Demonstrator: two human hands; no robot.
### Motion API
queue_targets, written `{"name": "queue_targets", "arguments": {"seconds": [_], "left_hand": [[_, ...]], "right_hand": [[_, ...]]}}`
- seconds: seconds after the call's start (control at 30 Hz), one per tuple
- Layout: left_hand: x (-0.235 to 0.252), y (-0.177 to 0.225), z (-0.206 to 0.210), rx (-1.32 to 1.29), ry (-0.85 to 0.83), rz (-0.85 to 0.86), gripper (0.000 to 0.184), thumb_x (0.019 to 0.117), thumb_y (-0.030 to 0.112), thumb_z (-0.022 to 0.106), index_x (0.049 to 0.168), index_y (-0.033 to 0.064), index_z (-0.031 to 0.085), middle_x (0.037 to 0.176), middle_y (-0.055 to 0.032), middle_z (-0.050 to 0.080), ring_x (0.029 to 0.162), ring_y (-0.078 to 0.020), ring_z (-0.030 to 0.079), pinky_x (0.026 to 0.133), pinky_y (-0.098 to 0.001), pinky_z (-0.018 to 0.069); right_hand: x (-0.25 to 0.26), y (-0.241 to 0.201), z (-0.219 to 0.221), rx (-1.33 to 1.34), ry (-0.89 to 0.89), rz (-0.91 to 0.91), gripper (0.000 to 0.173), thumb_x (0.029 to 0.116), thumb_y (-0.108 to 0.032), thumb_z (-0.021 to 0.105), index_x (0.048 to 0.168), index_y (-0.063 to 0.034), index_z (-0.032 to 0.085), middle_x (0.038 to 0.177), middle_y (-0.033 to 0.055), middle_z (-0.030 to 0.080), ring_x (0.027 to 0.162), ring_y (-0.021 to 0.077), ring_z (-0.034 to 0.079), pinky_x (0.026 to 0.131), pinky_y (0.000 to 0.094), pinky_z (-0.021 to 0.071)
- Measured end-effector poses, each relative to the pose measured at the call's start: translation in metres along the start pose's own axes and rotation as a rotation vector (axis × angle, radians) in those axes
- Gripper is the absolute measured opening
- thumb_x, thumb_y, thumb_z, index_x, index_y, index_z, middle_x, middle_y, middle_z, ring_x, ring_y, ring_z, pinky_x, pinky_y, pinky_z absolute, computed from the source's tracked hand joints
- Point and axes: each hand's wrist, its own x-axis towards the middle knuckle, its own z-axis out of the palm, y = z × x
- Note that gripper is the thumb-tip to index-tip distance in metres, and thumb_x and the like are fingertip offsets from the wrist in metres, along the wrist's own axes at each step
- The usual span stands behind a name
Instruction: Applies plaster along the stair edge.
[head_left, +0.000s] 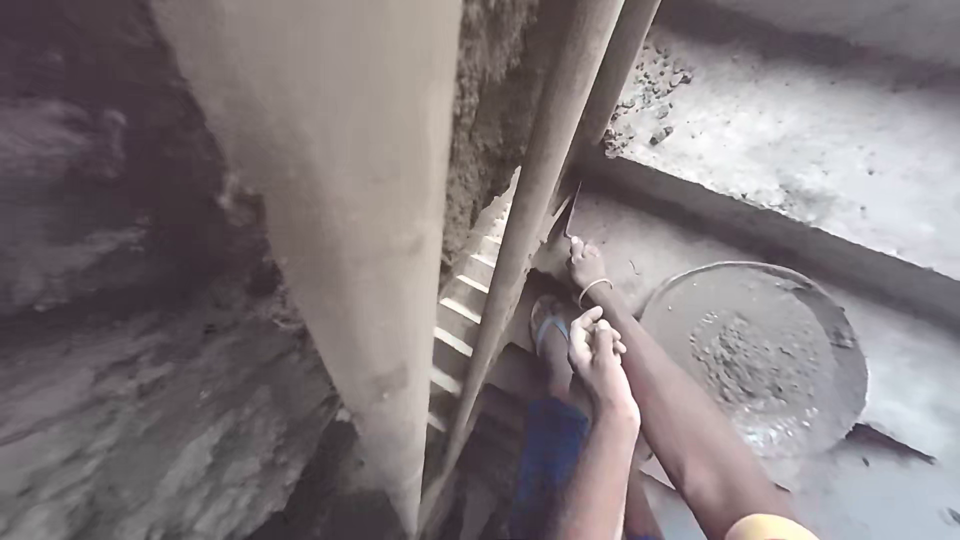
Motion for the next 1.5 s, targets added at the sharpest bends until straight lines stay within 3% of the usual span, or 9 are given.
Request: {"name": "queue_targets", "arguments": {"seconds": [0.17,0.43,0.5,0.53,0.63,0.7,1.07,1.2,1.5], "left_hand": [[-0.001,-0.003,0.002,0.0,-0.017,0.014,0.026,0.1017,0.001,0.048,0.12,-0.0051,0.064,0.078,-0.0078,0.06,0.061,-0.01,0.056,0.052,-0.0196,0.0457],[-0.003,-0.002,0.001,-0.003,0.002,0.013,0.025,0.1027,0.001,0.047,0.12,-0.0046,0.064,0.078,-0.0079,0.06,0.06,-0.0103,0.055,0.052,-0.0203,0.0455],[-0.004,-0.002,0.001,0.005,0.0,0.0,0.025,0.1032,0.002,0.048,0.12,-0.0042,0.064,0.078,-0.008,0.06,0.06,-0.0105,0.056,0.053,-0.0202,0.0462],[-0.004,-0.002,0.0,0.006,-0.007,-0.002,0.025,0.1033,0.002,0.048,0.121,-0.004,0.064,0.078,-0.0079,0.06,0.06,-0.0105,0.056,0.053,-0.0202,0.046],[-0.005,-0.004,-0.001,-0.004,-0.028,0.002,0.025,0.1022,0.001,0.047,0.12,-0.0043,0.064,0.078,-0.007,0.059,0.059,-0.0099,0.054,0.052,-0.0202,0.0453],[-0.006,-0.005,0.0,-0.008,-0.033,-0.008,0.026,0.102,0.001,0.047,0.121,-0.004,0.064,0.077,-0.007,0.059,0.058,-0.0096,0.054,0.05,-0.0197,0.0443],[-0.01,-0.005,0.003,-0.007,-0.073,-0.047,0.025,0.1033,0.001,0.047,0.122,-0.0038,0.064,0.078,-0.0075,0.059,0.058,-0.0104,0.054,0.049,-0.0198,0.0436],[-0.008,-0.005,0.001,-0.011,-0.095,-0.048,0.026,0.1041,0.003,0.046,0.122,-0.003,0.064,0.077,-0.0075,0.058,0.058,-0.0106,0.054,0.048,-0.02,0.0424],[-0.009,-0.007,0.003,0.014,-0.129,-0.062,0.026,0.1039,0.003,0.046,0.122,-0.0033,0.063,0.077,-0.0076,0.059,0.057,-0.0102,0.054,0.048,-0.0197,0.0431]], "right_hand": [[0.0,-0.002,-0.011,0.041,-0.03,0.047,0.061,0.1133,-0.043,0.023,0.127,0.0019,0.062,0.127,0.0269,0.064,0.123,0.0412,0.059,0.105,0.0585,0.0451],[-0.029,0.021,-0.015,0.202,0.014,0.025,0.052,0.1142,-0.037,0.026,0.132,-0.0028,0.06,0.092,0.0139,0.064,0.082,0.0262,0.063,0.08,0.0449,0.0538],[-0.049,0.026,-0.03,0.135,0.071,0.017,0.049,0.1112,-0.038,0.04,0.141,-0.0023,0.054,0.116,0.0212,0.068,0.108,0.0332,0.066,0.099,0.0515,0.0502],[-0.057,0.03,-0.037,0.144,0.122,-0.005,0.049,0.107,-0.04,0.052,0.139,-0.0018,0.054,0.119,0.022,0.067,0.109,0.0339,0.066,0.099,0.0526,0.0506],[-0.072,0.035,-0.058,0.454,0.148,-0.029,0.032,0.1063,-0.035,0.055,0.112,-0.0035,0.06,0.073,0.006,0.058,0.056,0.0162,0.057,0.054,0.0337,0.0532],[-0.08,0.025,-0.084,0.687,0.059,0.04,0.039,0.113,-0.035,0.038,0.109,-0.0035,0.06,0.065,0.0011,0.051,0.046,0.0109,0.048,0.045,0.0266,0.0474],[-0.025,-0.034,-0.158,0.643,-0.192,0.123,0.038,0.1109,-0.037,0.035,0.101,-0.0091,0.06,0.063,-0.0013,0.049,0.043,0.0083,0.045,0.04,0.0242,0.0426],[-0.008,-0.021,-0.185,0.65,-0.305,0.118,0.042,0.1105,-0.041,0.033,0.097,-0.0118,0.06,0.06,-0.0034,0.046,0.04,0.0068,0.04,0.036,0.0221,0.0381],[0.015,-0.066,-0.254,0.107,-0.122,0.102,0.04,0.1078,-0.042,0.039,0.095,-0.0132,0.064,0.063,-0.0034,0.05,0.044,0.0067,0.041,0.042,0.0239,0.0372]]}}
